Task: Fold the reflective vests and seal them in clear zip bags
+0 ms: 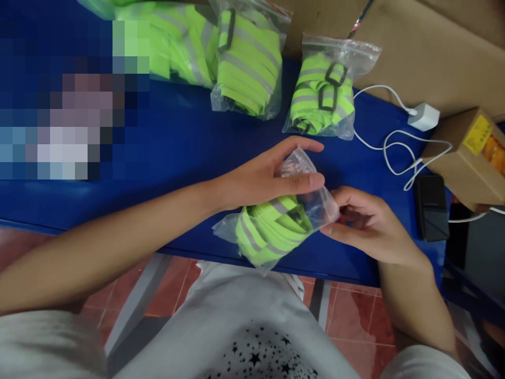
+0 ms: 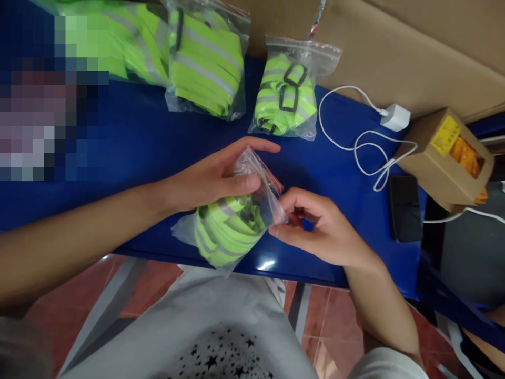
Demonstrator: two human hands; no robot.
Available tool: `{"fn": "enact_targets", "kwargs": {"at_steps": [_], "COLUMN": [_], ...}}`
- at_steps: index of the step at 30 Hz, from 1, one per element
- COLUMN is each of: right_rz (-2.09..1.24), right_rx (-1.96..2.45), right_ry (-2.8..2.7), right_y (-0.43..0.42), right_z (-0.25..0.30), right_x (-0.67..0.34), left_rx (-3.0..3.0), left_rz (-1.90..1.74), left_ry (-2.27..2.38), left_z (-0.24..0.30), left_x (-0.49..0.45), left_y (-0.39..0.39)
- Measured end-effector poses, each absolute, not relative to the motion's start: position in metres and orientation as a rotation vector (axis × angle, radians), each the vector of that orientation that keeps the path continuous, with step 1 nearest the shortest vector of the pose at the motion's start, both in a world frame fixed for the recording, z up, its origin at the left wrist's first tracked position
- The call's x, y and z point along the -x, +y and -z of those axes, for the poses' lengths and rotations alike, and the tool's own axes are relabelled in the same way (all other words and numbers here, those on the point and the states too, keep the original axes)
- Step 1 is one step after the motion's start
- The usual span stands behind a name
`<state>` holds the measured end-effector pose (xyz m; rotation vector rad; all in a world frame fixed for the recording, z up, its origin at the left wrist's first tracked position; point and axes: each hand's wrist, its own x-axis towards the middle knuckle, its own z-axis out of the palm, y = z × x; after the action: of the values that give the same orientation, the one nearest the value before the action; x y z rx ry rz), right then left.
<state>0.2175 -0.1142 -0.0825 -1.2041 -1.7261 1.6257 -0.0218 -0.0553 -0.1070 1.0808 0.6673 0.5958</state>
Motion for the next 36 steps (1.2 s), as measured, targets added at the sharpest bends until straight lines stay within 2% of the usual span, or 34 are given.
{"fn": "enact_targets", "kwargs": {"at_steps": [9, 17, 25, 31, 36], "right_rz": [-1.667, -1.227, -1.283, -1.522, -1.258], "right_rx": [0.953, 1.062, 1.119, 0.924, 1.072], "right_ry": [-1.815, -2.203, -2.281, -2.174, -2.086], "right_y": [-0.114, -0.12, -0.108, -0.108, -0.111], "right_z": [0.08, 0.076, 0.069, 0.065, 0.065], "right_x": [-0.225, -0.22, -0.234, -0.237, -0.237], "left_rx": [-1.194, -1.259, -1.252, -1.211, -1.149], "left_rz": [-0.361, -0.217, -0.372, -0.393, -0.37], "left_ry": [0.525, 0.404, 0.496, 0.467, 0.467], "left_z": [0.114, 0.112, 0.108, 0.111, 0.106], "left_x": [0.025, 0.036, 0.032, 0.033, 0.034], "left_y": [-0.054, -0.045, -0.05, -0.05, -0.049]}}
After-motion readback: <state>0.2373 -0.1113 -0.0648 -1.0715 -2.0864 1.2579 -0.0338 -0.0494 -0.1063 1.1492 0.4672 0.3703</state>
